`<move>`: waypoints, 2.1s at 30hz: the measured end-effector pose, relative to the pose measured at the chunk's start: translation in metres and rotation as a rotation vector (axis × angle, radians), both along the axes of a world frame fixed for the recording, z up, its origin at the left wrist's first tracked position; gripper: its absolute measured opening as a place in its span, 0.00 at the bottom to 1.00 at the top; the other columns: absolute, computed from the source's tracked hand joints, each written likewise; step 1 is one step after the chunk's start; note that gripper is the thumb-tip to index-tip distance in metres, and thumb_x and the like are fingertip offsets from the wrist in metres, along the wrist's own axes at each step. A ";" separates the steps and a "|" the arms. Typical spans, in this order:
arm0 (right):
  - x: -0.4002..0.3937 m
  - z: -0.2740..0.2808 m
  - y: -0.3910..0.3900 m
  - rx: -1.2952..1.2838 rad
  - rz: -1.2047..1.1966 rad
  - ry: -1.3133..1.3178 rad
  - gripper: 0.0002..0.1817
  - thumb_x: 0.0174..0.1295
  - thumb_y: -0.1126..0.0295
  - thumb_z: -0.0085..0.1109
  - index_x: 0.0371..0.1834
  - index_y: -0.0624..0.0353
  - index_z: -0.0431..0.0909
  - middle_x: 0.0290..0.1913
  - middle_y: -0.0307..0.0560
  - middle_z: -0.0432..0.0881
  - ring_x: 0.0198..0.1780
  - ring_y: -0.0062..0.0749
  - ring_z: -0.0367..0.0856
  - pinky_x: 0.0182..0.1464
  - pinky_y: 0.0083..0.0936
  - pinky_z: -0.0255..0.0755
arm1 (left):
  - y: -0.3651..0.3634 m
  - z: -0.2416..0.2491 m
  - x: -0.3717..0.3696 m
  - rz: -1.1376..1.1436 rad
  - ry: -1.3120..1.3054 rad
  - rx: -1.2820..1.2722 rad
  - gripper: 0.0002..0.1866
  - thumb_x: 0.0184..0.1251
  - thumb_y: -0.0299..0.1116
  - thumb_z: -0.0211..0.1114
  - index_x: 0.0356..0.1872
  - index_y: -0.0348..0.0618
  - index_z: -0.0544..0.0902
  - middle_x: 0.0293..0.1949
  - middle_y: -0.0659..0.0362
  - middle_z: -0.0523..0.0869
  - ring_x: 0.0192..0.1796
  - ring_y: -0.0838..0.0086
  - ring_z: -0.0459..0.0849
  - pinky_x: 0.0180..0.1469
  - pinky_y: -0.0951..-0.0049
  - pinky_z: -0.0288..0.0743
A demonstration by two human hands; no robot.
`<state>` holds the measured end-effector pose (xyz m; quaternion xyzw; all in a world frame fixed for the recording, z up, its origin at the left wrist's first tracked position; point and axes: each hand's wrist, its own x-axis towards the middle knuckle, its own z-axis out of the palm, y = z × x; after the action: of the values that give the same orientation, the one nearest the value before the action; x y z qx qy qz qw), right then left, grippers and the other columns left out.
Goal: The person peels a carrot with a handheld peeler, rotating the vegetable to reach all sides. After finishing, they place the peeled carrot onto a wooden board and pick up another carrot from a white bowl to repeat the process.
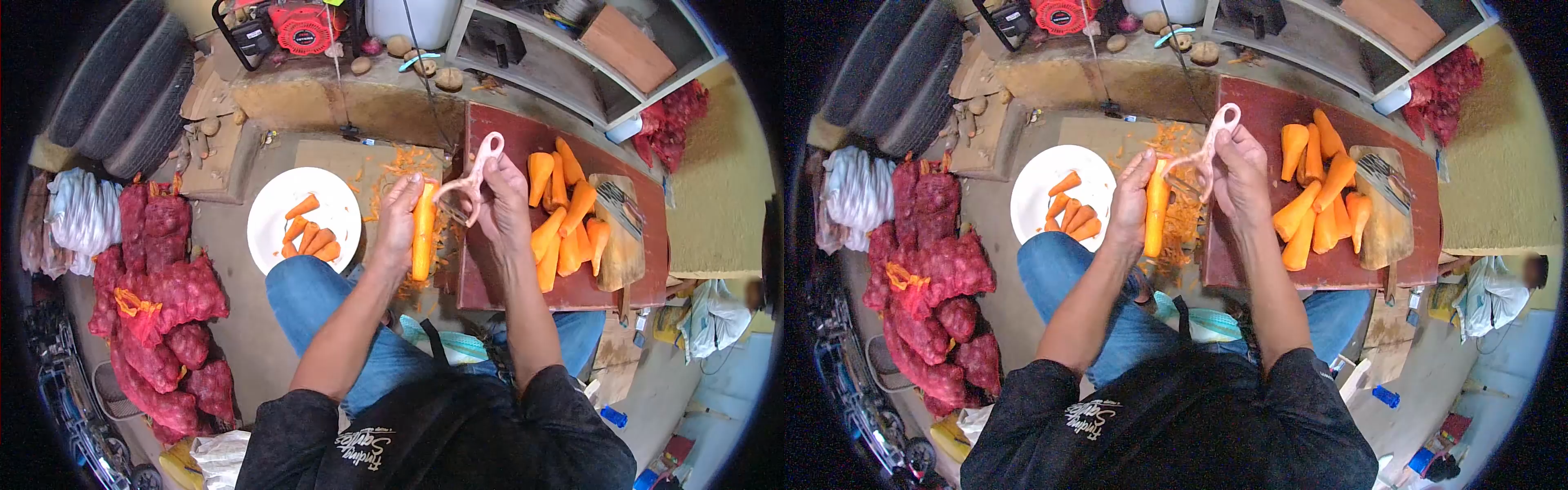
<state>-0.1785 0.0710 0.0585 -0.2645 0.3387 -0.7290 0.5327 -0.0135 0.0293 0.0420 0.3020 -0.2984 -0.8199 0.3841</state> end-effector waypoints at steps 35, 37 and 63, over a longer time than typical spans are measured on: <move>-0.008 -0.024 -0.035 0.154 -0.155 0.143 0.05 0.72 0.72 0.55 0.44 0.62 0.72 0.30 0.43 0.80 0.25 0.26 0.80 0.24 0.21 0.76 | -0.015 -0.012 0.005 0.115 -0.011 0.044 0.21 0.81 0.49 0.51 0.52 0.40 0.78 0.34 0.57 0.81 0.28 0.74 0.80 0.29 0.75 0.78; 0.006 -0.024 -0.008 0.142 -0.083 0.054 0.08 0.72 0.69 0.56 0.47 0.61 0.72 0.33 0.44 0.81 0.27 0.27 0.81 0.24 0.23 0.78 | -0.018 -0.013 0.007 0.144 -0.008 0.106 0.22 0.81 0.50 0.49 0.54 0.40 0.76 0.33 0.55 0.81 0.26 0.73 0.80 0.29 0.74 0.78; 0.019 -0.020 -0.059 -0.019 0.025 0.094 0.13 0.70 0.63 0.63 0.44 0.60 0.74 0.34 0.41 0.82 0.30 0.20 0.81 0.32 0.19 0.76 | -0.005 0.001 -0.009 0.183 0.126 0.140 0.19 0.83 0.45 0.45 0.55 0.43 0.77 0.38 0.59 0.83 0.30 0.74 0.80 0.31 0.72 0.77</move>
<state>-0.1592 0.0122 0.0390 -0.3077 0.3531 -0.7123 0.5227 -0.0221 0.0243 0.0430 0.3020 -0.1868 -0.8176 0.4532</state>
